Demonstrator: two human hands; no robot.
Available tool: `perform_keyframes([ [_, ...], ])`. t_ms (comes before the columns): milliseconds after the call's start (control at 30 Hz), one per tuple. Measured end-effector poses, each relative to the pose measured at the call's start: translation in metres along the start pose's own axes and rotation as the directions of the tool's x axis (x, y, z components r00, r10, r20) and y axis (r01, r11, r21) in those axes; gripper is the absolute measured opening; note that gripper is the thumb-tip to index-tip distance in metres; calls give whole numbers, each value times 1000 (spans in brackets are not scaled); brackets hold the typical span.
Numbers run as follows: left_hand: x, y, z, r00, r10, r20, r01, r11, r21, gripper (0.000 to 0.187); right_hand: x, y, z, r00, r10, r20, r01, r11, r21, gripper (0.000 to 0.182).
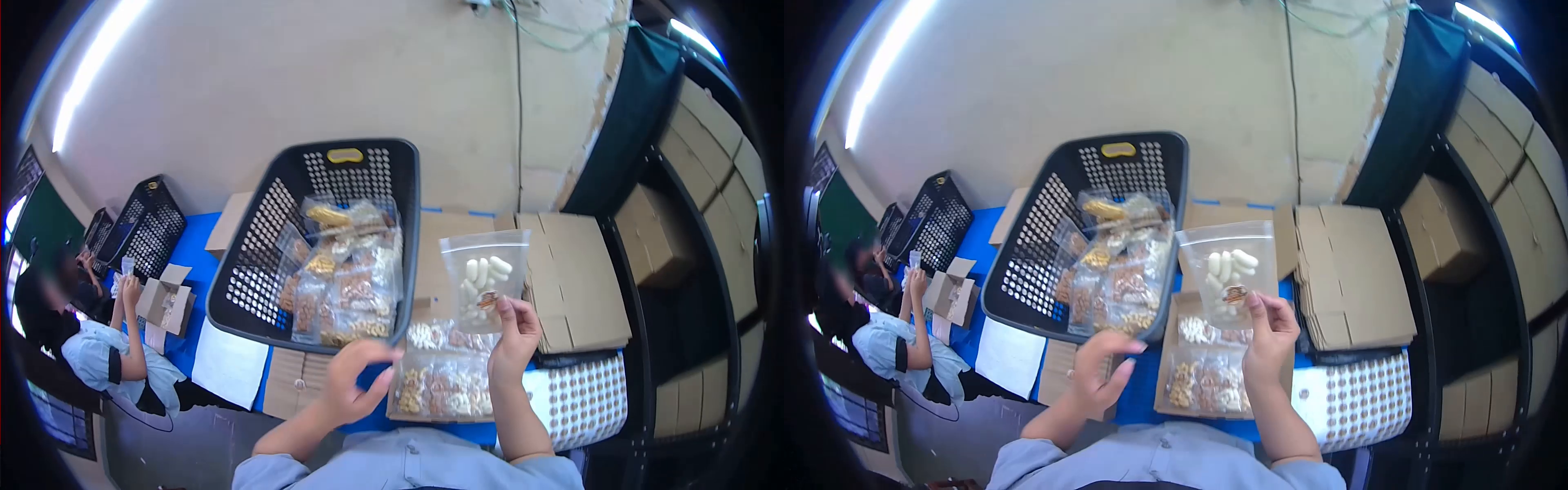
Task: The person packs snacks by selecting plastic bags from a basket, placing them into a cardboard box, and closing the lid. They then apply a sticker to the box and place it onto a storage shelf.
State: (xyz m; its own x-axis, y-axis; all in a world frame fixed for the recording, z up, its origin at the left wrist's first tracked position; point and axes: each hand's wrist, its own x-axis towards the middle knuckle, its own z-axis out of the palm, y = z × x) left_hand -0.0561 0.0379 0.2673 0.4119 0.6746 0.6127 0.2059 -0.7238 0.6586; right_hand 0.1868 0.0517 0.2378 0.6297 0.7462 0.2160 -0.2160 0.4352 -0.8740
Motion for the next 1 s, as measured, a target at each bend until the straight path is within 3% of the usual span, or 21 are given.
perform_keyframes([
  [33, -4, -7, 20, 974, -221, 53, 227, 963, -145, 31, -9, 1, -11, 998, 42, 54, -40, 999, -36, 6],
  [67, -8, -11, 38, 930, -350, 113, 368, 872, -323, 47, -18, 2, -21, 990, 84, 110, -76, 994, -72, 8],
  [133, -14, -12, 68, 944, -326, 43, 308, 829, -467, 57, -43, 9, -41, 947, 268, 177, -224, 946, -233, 7],
  [167, -17, -14, 76, 945, -323, 54, 309, 823, -476, 57, -55, 14, -46, 937, 305, 172, -274, 944, -185, 7],
  [267, -24, -16, 93, 906, -386, 176, 424, 835, -352, 56, -73, 24, -68, 913, 355, 203, -332, 933, -140, 7],
  [333, -30, -19, 102, 798, -519, 306, 595, 598, -537, 50, -73, 25, -77, 898, 369, 239, -343, 928, -144, 8],
  [400, -38, -25, 113, 813, -511, 280, 559, 551, -619, 42, -75, 24, -81, 852, 399, 338, -361, 917, -173, 9],
  [467, -39, -25, 112, 766, -523, 375, 641, 573, -511, 46, -75, 18, -73, 854, 399, 333, -355, 916, -188, 12],
  [567, -38, -20, 109, 786, -500, 363, 618, 626, -476, 46, -74, 10, -65, 870, 380, 313, -338, 924, -181, 16],
  [633, -40, -20, 107, 811, -491, 318, 585, 652, -483, 46, -72, 13, -71, 807, 409, 427, -329, 911, -250, 22],
  [700, -38, -18, 101, 832, -484, 273, 553, 677, -487, 46, -71, 14, -69, 805, 389, 447, -294, 917, -268, 22],
  [767, -26, -10, 82, 826, -487, 284, 560, 763, -321, 42, -69, 14, -68, 803, 373, 465, -260, 921, -290, 22],
  [800, -21, -9, 74, 826, -490, 278, 561, 763, -321, 42, -65, 13, -66, 791, 357, 497, -220, 924, -313, 19],
  [900, -3, -9, 41, 959, -243, 145, 253, 966, -51, 38, -50, 9, -57, 774, 312, 551, -140, 933, -332, 16],
  [933, 3, -3, 25, 949, -296, 112, 290, 955, 67, 37, -45, 5, -51, 774, 283, 567, -102, 939, -329, 15],
  [1000, 19, -11, -14, 983, -175, -49, 182, 957, 226, 34, -34, -7, -38, 783, 232, 577, 12, 923, -386, 17],
])
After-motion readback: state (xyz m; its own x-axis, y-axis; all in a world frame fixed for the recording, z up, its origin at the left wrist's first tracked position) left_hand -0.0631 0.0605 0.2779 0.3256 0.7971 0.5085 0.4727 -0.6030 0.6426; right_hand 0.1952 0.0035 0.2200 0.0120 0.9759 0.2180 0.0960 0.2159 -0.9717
